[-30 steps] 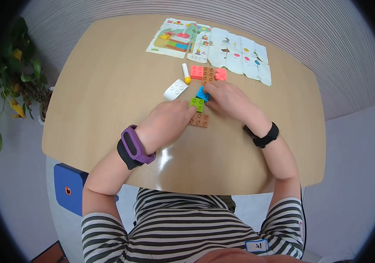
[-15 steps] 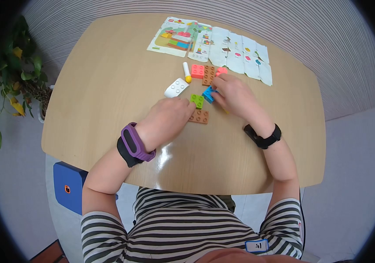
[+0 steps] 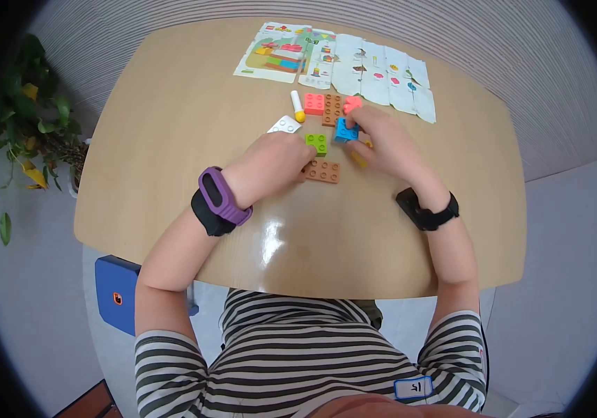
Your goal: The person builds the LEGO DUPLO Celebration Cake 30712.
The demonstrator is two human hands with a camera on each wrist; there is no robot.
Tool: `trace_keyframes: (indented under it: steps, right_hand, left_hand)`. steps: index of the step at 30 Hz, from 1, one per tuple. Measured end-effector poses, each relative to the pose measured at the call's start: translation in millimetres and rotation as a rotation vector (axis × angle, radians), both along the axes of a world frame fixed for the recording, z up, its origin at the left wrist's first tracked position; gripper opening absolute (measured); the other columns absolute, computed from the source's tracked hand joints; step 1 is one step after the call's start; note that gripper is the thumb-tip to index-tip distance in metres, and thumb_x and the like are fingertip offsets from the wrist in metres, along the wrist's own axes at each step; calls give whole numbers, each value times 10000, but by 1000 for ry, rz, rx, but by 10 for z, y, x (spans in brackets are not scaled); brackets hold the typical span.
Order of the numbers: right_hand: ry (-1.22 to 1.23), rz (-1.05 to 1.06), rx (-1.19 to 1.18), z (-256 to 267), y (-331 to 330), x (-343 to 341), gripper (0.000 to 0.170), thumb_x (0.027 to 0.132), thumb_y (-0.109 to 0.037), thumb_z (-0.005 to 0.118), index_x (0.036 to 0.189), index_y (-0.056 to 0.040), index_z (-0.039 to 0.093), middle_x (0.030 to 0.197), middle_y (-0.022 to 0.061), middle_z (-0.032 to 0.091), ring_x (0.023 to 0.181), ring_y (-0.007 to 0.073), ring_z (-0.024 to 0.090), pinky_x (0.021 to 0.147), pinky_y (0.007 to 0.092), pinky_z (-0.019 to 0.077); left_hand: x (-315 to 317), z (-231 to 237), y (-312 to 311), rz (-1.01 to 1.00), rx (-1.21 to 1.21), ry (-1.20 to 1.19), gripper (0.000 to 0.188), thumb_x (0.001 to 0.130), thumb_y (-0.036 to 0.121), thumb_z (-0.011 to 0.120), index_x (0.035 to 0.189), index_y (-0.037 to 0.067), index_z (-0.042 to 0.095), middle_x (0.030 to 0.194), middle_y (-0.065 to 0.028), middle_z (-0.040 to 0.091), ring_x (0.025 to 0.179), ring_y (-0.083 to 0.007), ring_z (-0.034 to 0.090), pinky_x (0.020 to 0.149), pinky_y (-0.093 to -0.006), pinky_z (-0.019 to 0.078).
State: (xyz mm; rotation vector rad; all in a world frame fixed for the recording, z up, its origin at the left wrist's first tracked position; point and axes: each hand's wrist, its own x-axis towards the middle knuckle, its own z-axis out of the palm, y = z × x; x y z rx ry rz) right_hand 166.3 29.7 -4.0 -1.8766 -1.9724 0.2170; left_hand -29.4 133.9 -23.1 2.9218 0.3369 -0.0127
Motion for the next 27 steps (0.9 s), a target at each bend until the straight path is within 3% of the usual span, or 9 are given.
trace_keyframes:
  steps: [4, 9, 15, 27]
  right_hand:
    - [133, 118, 15, 97, -204, -58, 189, 770, -83, 630, 937, -40, 552, 861, 130, 589, 860, 331, 570, 744, 421, 467]
    - [79, 158, 1, 11, -250, -142, 192, 767, -95, 657, 932, -50, 568, 861, 116, 590, 838, 314, 573, 726, 400, 471]
    - [71, 167, -17, -146, -206, -156, 200, 764, -96, 660, 943, -56, 580, 848, 113, 590, 818, 311, 575, 697, 405, 468]
    - [12, 157, -24, -143, -188, -198, 158, 755, -93, 663, 898, -50, 612, 798, 115, 596, 772, 316, 583, 676, 407, 473]
  left_hand:
    - [111, 22, 49, -23, -65, -29, 197, 703, 120, 712, 852, 22, 628, 796, -125, 632, 780, -300, 616, 711, -403, 490]
    - [130, -14, 74, -66, -177, -129, 232, 683, 90, 720, 881, 6, 633, 789, -141, 634, 781, -313, 614, 718, -403, 487]
    - [127, -65, 68, -62, -251, -199, 187, 661, 82, 721, 799, 1, 625, 772, -163, 623, 754, -333, 600, 691, -413, 483]
    - [115, -31, 32, -59, -205, -205, 162, 670, 70, 710, 750, -7, 591, 699, -168, 591, 709, -328, 591, 656, -410, 479]
